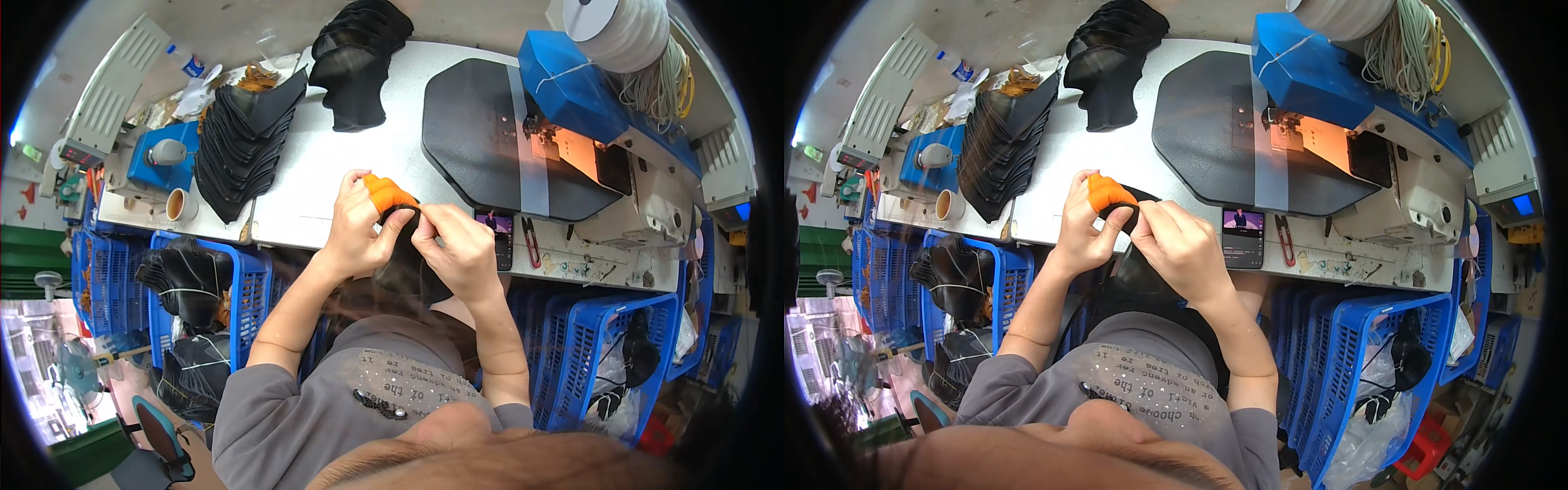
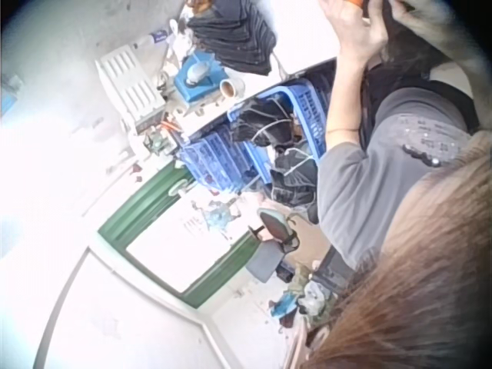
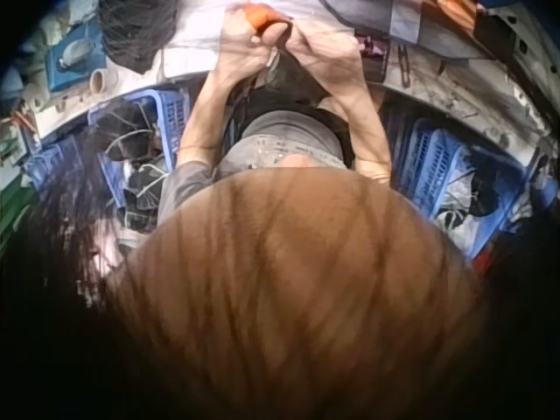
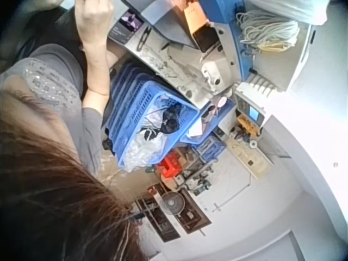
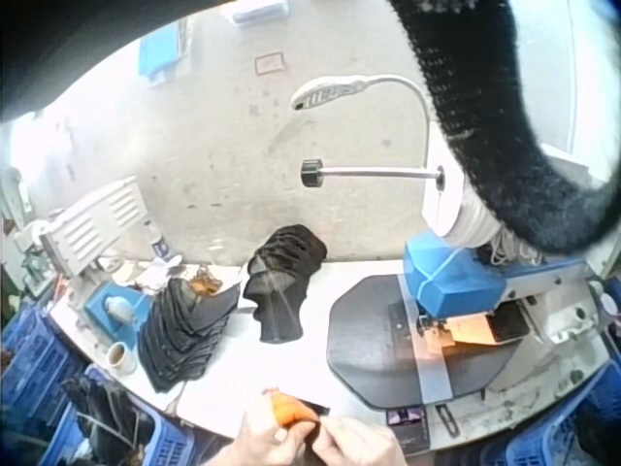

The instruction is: The person operates a sewing machine to stitch black fabric pieces, likely face masks. They guide the fabric under the needle with both hands, using an orange finger guard on the left index finger for safety. The person repeatedly picks up fabric from a stack, sews it, and places the finished item aside.

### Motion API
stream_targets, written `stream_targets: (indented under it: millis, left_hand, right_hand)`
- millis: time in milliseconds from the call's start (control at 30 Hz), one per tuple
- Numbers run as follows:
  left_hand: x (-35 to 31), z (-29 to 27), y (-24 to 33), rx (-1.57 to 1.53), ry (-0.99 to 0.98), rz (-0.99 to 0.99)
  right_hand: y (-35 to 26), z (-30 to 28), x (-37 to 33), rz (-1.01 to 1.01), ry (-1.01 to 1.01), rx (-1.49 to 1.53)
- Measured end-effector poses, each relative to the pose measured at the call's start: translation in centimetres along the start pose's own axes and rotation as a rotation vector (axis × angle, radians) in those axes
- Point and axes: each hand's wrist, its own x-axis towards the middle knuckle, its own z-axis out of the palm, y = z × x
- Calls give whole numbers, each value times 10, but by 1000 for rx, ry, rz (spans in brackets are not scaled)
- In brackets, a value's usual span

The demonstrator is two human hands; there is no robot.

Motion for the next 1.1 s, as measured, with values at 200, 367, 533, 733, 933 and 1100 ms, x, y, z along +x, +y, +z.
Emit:
stream_targets:
  millis: [200, 367, 533, 733, 933, 1100]
  left_hand:
    - [3, -4, 3, -39, -24, 5]
    - [4, -10, 9, 11, -59, -22]
    - [4, -9, 14, 83, -67, 6]
    - [5, -6, 16, 81, -52, 42]
    - [4, -7, 14, 2, -40, 47]
    - [6, -13, 13, 26, -55, 57]
  right_hand:
    - [-1, -3, -2, 176, 28, 245]
    - [0, -10, -2, 104, -12, 267]
    - [-5, -11, -3, 11, -39, 18]
    - [-8, -5, -6, 147, 46, 166]
    - [-8, -3, -11, 439, 63, 490]
    - [-6, -12, -10, 506, -35, 626]
